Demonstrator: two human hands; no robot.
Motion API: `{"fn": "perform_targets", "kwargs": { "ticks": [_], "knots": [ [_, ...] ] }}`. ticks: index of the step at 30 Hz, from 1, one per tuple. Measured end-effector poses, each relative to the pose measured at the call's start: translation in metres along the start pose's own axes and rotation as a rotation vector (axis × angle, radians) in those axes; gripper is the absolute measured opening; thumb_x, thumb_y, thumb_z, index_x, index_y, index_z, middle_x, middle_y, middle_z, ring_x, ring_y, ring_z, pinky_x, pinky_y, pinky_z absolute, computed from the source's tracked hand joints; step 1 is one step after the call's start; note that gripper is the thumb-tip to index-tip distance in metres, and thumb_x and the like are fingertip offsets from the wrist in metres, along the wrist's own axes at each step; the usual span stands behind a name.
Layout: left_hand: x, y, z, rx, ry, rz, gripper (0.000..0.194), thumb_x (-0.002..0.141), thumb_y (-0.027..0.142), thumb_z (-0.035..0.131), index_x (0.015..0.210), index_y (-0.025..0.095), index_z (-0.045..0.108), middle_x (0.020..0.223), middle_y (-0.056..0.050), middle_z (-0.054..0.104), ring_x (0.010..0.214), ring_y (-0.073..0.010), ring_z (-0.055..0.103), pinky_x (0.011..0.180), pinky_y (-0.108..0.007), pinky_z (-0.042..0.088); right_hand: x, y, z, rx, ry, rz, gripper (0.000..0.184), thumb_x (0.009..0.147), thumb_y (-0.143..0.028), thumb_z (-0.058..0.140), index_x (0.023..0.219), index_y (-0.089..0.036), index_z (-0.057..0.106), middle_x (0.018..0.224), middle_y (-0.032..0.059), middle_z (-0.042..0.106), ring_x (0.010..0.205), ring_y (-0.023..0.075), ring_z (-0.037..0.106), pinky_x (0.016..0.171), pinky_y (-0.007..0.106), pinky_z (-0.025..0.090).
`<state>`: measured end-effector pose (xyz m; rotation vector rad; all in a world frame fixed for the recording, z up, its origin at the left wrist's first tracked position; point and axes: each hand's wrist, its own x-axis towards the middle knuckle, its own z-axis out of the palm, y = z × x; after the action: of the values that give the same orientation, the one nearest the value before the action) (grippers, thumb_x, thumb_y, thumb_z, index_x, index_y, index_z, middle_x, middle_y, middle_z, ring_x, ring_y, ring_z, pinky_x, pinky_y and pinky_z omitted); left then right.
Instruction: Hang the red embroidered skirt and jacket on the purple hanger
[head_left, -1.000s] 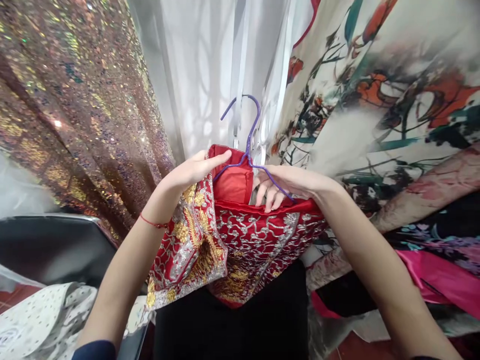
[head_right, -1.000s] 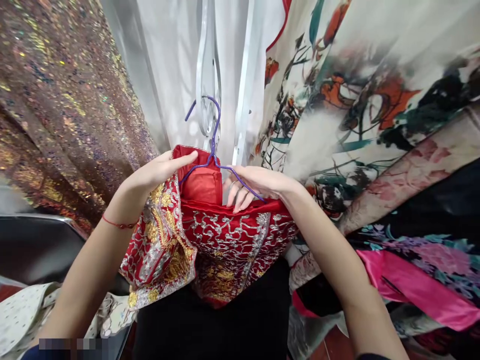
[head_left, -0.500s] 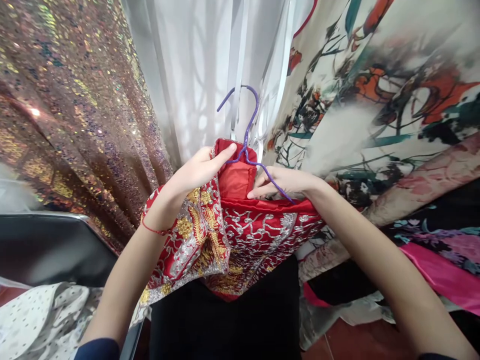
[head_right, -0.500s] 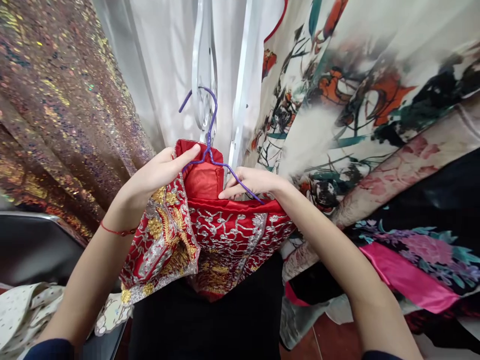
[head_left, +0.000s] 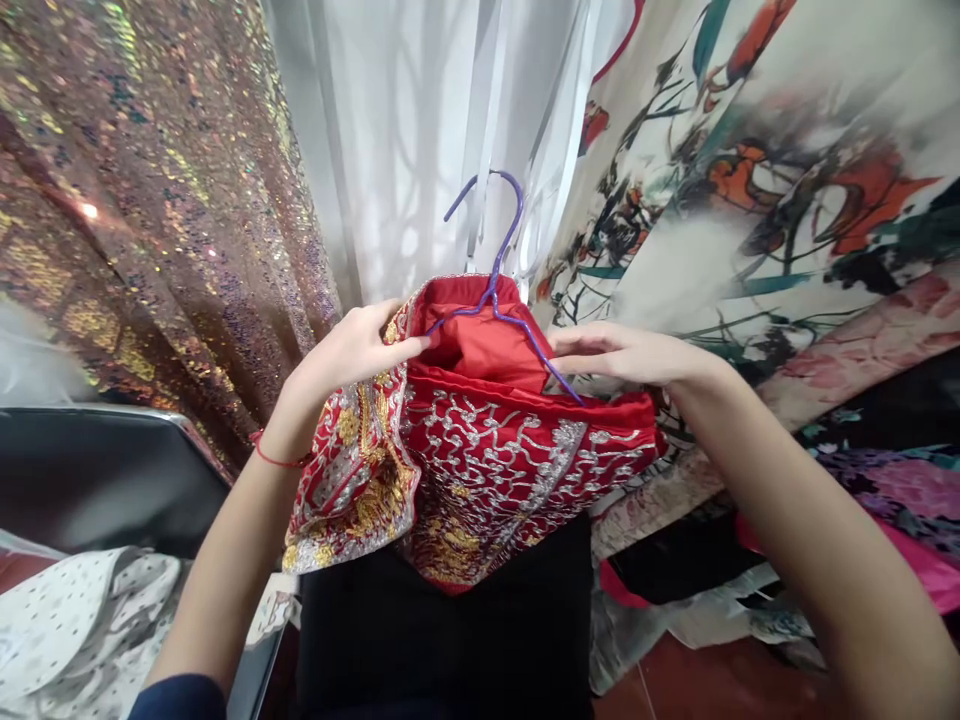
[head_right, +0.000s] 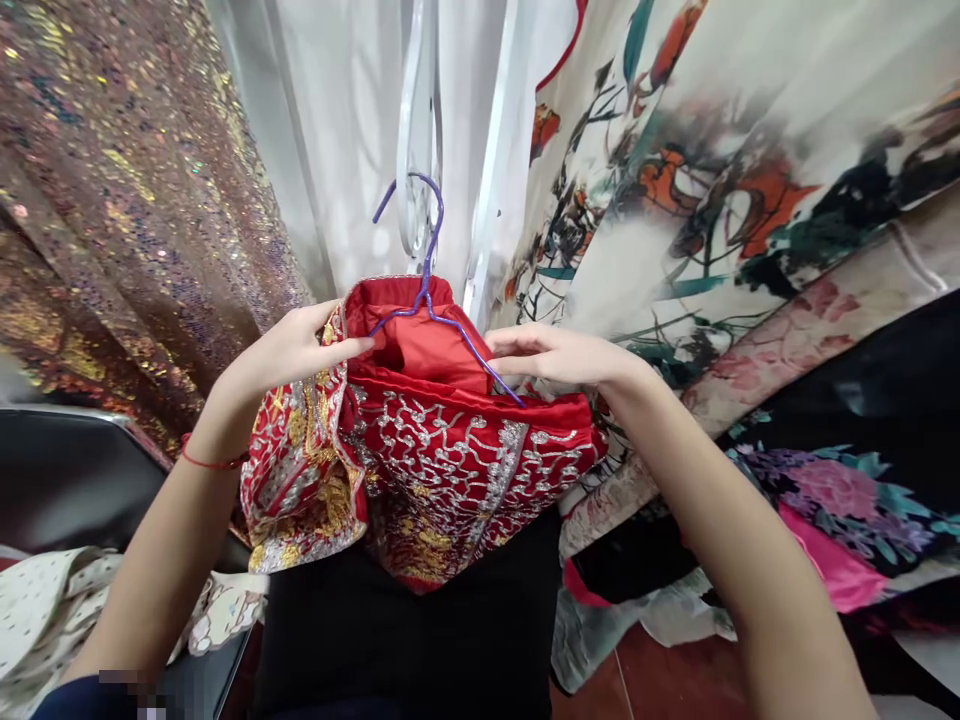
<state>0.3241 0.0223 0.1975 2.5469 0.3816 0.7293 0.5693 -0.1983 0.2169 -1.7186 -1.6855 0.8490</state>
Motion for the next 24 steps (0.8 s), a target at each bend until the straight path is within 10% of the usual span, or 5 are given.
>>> {"fn": "perform_targets", "kwargs": {
  "ticks": [7,14,18,24],
  "knots": [
    [-0.069,-0.018,0.021,0.395,0.243,-0.202,0.071,0.078,0.040,0.063,0.139,0.009,0.045,0.139,-0.022,0.058,0.132,-0.0385,0.055,0.110,-0.054,0.045,-0.028,0.025,0.025,0.156,0.484,-0.096,0.036,0.086,-0.059,0.069,0.083,-0.024,0.061,0.079,-0.0026,0.058,0.070,0.0135,0.052,0.066,0.026,0.042],
    [-0.155,-0.007,0.104,0.390,0.613,-0.279,0.102,0.079,0.062,0.070,0.156,0.014,0.024,0.157,-0.027,0.039,0.147,-0.0416,0.039,0.115,-0.056,0.039,-0.029,0.015,0.062,0.299,0.507,0.016,0.036,0.088,-0.058,0.066,0.090,-0.024,0.057,0.073,-0.0051,0.055,0.063,0.0104,0.050,0.061,0.022,0.042],
    [-0.150,-0.050,0.144,0.300,0.708,-0.460,0.057,0.088,0.046,0.063,0.138,0.020,0.052,0.136,-0.018,0.064,0.127,-0.0376,0.060,0.107,-0.054,0.045,-0.029,0.008,0.068,0.399,0.422,0.116,0.038,0.081,-0.054,0.076,0.100,-0.025,0.060,0.098,0.0002,0.073,0.085,0.0185,0.068,0.078,0.029,0.055],
    [-0.114,-0.092,0.100,-0.065,0.933,-0.486,0.023,0.090,0.031,0.054,0.106,0.019,0.066,0.101,-0.008,0.074,0.087,-0.0205,0.069,0.079,-0.034,0.055,-0.025,0.015,0.069,0.570,0.362,0.177,0.050,0.077,-0.047,0.083,0.121,-0.030,0.067,0.119,0.0015,0.076,0.099,0.0221,0.075,0.095,0.036,0.058]
  ]
}}
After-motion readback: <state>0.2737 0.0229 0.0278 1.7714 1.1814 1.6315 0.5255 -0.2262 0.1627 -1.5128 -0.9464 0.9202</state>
